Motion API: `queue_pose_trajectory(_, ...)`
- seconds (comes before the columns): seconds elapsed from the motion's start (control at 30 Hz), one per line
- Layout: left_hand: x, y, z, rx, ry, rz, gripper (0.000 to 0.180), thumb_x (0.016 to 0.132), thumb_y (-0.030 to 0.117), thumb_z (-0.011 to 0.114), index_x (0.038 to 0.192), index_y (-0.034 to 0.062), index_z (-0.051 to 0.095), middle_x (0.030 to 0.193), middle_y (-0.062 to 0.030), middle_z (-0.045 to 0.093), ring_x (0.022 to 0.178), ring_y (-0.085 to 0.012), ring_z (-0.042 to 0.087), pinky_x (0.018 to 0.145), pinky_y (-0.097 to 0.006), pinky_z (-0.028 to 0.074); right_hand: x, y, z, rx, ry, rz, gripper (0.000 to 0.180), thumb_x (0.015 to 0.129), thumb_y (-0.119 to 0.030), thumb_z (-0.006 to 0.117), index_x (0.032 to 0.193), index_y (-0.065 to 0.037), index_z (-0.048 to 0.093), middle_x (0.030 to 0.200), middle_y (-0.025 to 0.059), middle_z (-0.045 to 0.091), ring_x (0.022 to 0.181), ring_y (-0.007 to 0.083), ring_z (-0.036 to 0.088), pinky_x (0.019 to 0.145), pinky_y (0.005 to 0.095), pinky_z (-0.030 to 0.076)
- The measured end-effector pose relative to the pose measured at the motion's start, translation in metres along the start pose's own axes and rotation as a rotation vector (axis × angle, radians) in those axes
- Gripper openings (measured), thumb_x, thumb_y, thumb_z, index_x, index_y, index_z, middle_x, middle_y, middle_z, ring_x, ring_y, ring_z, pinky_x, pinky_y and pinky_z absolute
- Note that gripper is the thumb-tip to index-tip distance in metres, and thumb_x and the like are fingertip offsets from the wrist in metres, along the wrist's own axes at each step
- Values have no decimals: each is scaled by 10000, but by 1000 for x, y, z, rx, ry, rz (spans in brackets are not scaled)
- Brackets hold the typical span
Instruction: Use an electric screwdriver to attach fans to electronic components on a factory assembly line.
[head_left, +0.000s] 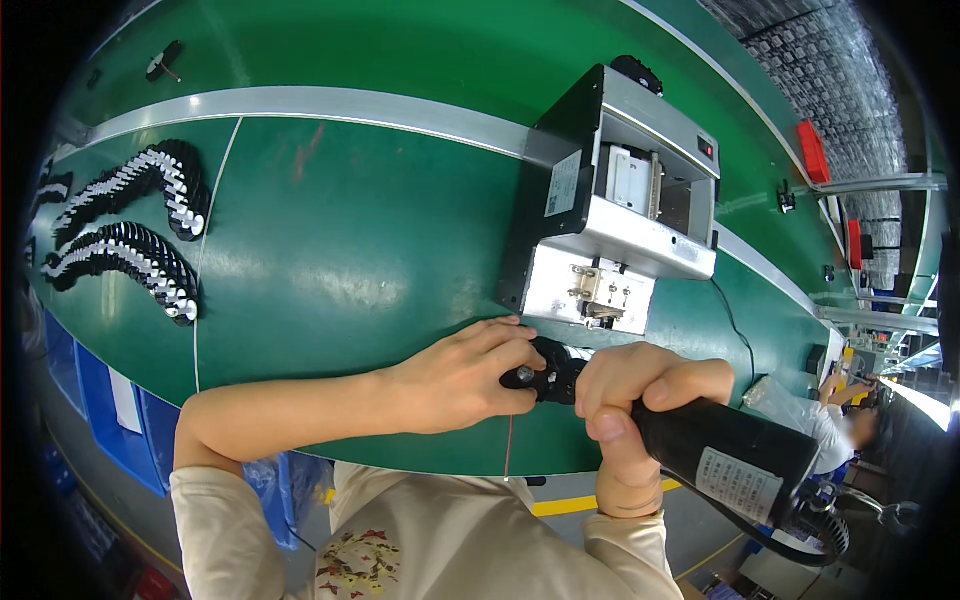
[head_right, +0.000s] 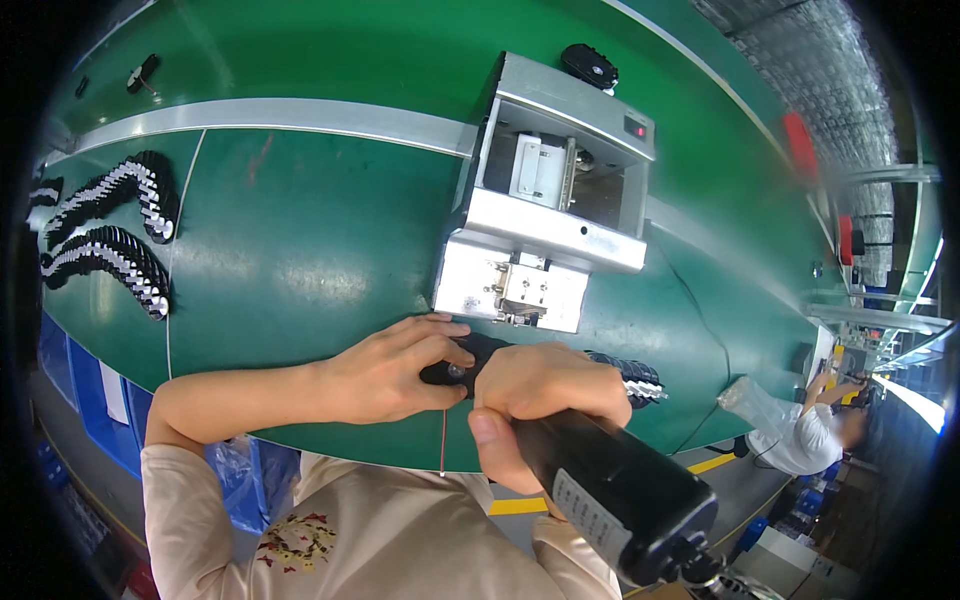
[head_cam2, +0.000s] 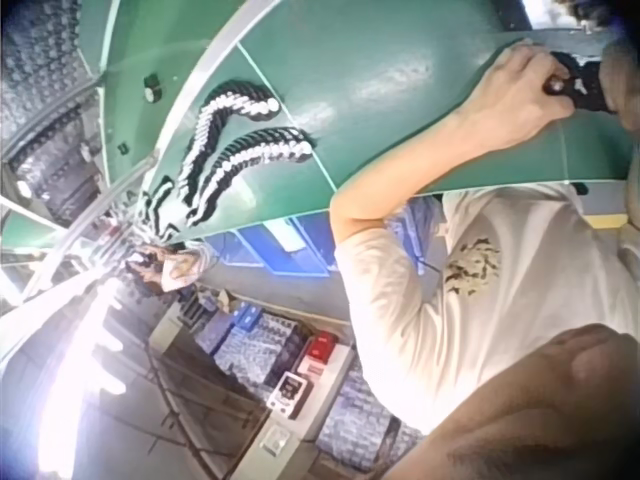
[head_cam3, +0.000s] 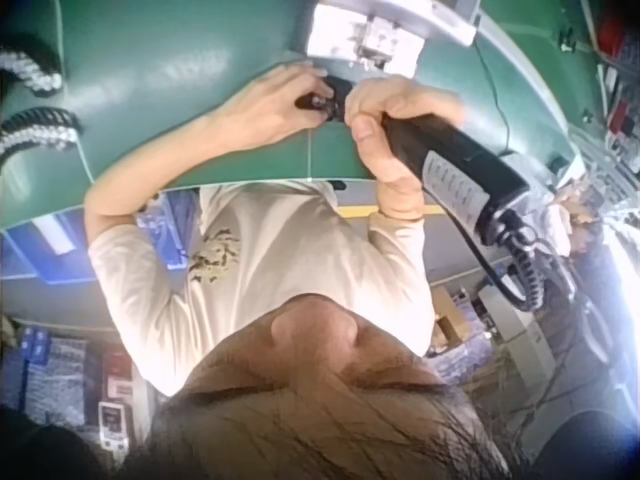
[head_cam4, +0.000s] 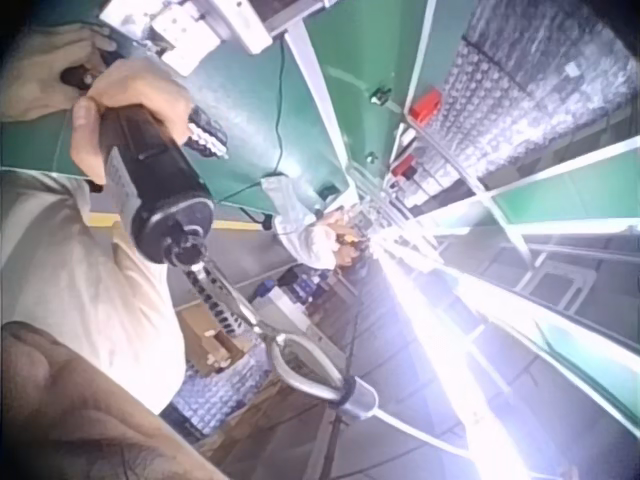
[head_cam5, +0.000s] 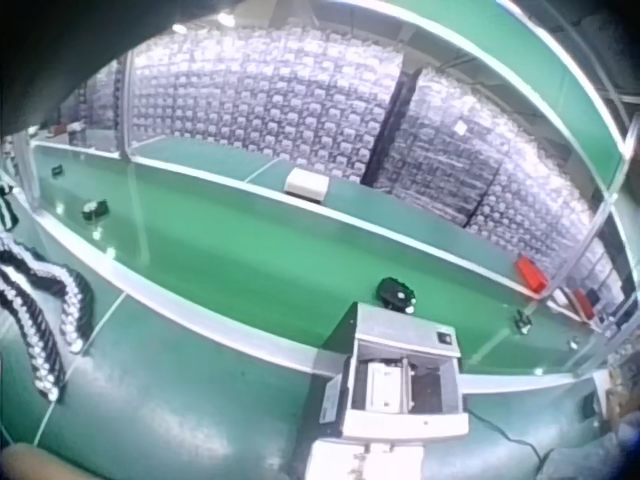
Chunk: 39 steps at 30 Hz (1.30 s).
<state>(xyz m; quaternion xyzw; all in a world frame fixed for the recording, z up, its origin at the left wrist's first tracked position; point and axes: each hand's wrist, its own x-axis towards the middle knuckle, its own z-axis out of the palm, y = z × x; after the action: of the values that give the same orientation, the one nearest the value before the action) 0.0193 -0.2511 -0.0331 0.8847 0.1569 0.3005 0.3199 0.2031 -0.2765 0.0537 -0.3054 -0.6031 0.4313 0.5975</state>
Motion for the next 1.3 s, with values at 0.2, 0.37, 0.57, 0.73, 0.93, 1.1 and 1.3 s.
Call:
queue_pose_trajectory(0.2,1,-3,0,51,-20,43,143,784,142,665,925,136,690,1143,-100,563,1169,-333,554,1045,-486,443,-3,-8,-2,142,136,6,485,766,52,721,1117,-92,419,666,72,553,523,187,528,515,351,470)
queue_pose_trajectory(0.37,-1,-3,3,54,-25,32,169,750,117,647,919,132,654,1149,-105,544,1191,-332,530,1081,-487,406,34,-25,-20,137,162,-206,470,856,19,597,1253,-102,378,676,49,485,486,170,497,487,342,453)
queue_pose_trajectory(0.57,-1,-5,3,26,-25,30,179,745,110,660,922,133,648,1143,-101,540,1196,-336,525,1088,-489,403,55,-15,-19,65,177,-187,453,839,3,571,1242,-68,377,657,60,484,444,152,463,458,331,441)
queue_pose_trajectory(0.73,0,-4,3,28,-21,27,179,746,106,658,924,125,651,1139,-102,540,1189,-336,533,1093,-493,400,55,-11,-11,-48,164,-121,365,832,-24,556,1162,-82,410,708,46,458,431,116,401,476,308,400)
queue_pose_trajectory(0.93,-2,-3,3,27,7,32,152,745,118,656,897,122,667,1140,-101,542,1188,-320,534,1103,-496,388,13,-24,-14,127,83,-87,484,806,44,678,1164,-109,391,745,70,551,506,182,528,482,372,476)
queue_pose_trajectory(1.1,-2,-4,5,36,4,35,140,750,135,650,887,128,680,1139,-99,543,1177,-313,540,1108,-494,381,-11,-17,-1,131,108,-74,403,820,22,637,1116,-102,395,678,46,508,465,154,500,461,311,457)
queue_pose_trajectory(1.3,-3,-5,2,27,11,37,146,759,139,648,899,126,688,1142,-100,543,1190,-317,534,1114,-498,369,-17,-9,6,64,115,-44,396,812,35,644,1089,-98,395,655,52,494,441,149,483,431,313,440)
